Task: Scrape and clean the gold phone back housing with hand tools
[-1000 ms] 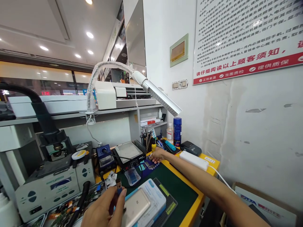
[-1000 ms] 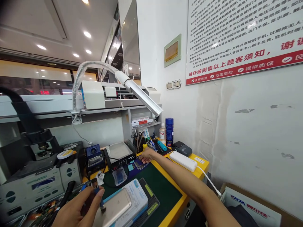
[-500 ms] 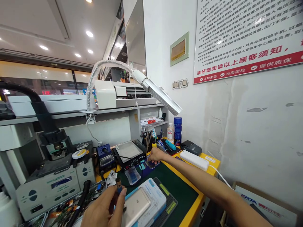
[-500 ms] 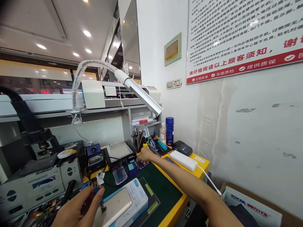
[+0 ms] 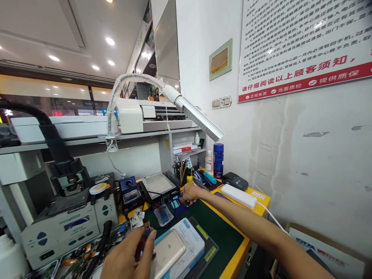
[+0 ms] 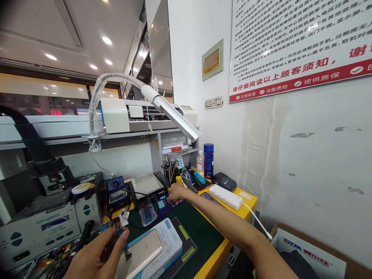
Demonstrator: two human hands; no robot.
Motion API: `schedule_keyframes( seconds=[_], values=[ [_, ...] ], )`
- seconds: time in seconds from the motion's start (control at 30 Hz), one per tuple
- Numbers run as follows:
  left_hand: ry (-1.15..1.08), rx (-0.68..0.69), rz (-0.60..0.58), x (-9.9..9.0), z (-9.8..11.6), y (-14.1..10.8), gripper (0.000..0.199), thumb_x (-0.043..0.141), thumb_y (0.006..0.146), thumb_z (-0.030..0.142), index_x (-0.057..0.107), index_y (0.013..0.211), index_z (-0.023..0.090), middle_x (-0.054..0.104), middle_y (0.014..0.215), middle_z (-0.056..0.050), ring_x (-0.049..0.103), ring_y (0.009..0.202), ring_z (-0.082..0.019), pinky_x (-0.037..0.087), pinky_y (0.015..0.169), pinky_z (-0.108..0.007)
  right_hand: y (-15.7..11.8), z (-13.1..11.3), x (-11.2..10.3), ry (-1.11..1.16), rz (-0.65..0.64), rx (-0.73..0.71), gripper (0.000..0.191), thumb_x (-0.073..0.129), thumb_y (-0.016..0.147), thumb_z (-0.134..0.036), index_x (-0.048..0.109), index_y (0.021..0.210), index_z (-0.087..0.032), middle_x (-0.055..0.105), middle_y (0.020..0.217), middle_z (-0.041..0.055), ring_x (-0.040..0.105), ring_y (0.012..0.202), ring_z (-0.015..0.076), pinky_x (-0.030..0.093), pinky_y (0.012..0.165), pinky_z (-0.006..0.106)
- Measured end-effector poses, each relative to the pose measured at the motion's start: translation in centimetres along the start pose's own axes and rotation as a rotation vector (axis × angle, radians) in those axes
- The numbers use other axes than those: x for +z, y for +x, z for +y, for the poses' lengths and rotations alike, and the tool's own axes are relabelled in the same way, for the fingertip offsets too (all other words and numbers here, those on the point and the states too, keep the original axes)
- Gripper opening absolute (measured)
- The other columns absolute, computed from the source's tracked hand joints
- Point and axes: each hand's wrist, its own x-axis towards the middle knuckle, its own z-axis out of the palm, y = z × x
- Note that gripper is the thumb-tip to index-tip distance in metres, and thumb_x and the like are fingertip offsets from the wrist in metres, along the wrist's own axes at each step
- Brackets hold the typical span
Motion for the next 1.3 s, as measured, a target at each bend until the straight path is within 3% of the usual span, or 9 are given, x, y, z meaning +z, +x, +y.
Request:
schedule_keyframes(
  seconds=[0.23,0.5,0.93,1.3],
  values=[
    [-0.012,-0.015,-0.001,0.2,0.1,0.1,0.025,0.050,0.099,0.047,0.060,0.089,0.027,0.063,0.061,0.007,0.062,0.050,-0.010,0.046,0.048,-0.016,-0.6,0.1,0.0,-0.049,0.046,-0.069,0.030,0.061,0.099,-0.038,0.064,0.115,-0.013,0.067,0.108,0.0079,0.067,0.090,0.0188,0.058,0.078,0.037],
    [-0.029,-0.002,0.029,0.0,0.3,0.0,0.027,0.049,0.099,0.046,0.058,0.082,0.027,0.061,0.057,0.008,0.059,0.045,-0.010,0.044,0.045,-0.016,-1.2,-2.4,1.6,-0.152,0.149,-0.139,0.032,0.064,0.096,-0.043,0.067,0.104,-0.012,0.069,0.103,0.0066,0.067,0.092,0.0203,0.057,0.083,0.039],
    [-0.036,-0.025,0.024,-0.1,0.7,0.1,0.025,0.049,0.099,0.045,0.059,0.085,0.027,0.062,0.062,0.007,0.060,0.049,-0.011,0.043,0.047,-0.018,-2.4,-3.4,0.9,-0.246,0.056,-0.061,0.031,0.061,0.098,-0.041,0.066,0.111,-0.013,0.068,0.105,0.0075,0.067,0.089,0.0188,0.058,0.080,0.038],
    [-0.004,0.010,0.047,-0.2,0.9,0.4,0.027,0.048,0.099,0.042,0.054,0.078,0.027,0.059,0.056,0.007,0.058,0.045,-0.011,0.041,0.043,-0.018,-1.5,-3.9,1.2,-0.273,0.040,-0.044,0.032,0.062,0.098,-0.043,0.066,0.107,-0.012,0.068,0.099,0.0063,0.067,0.083,0.0171,0.058,0.075,0.035]
  ],
)
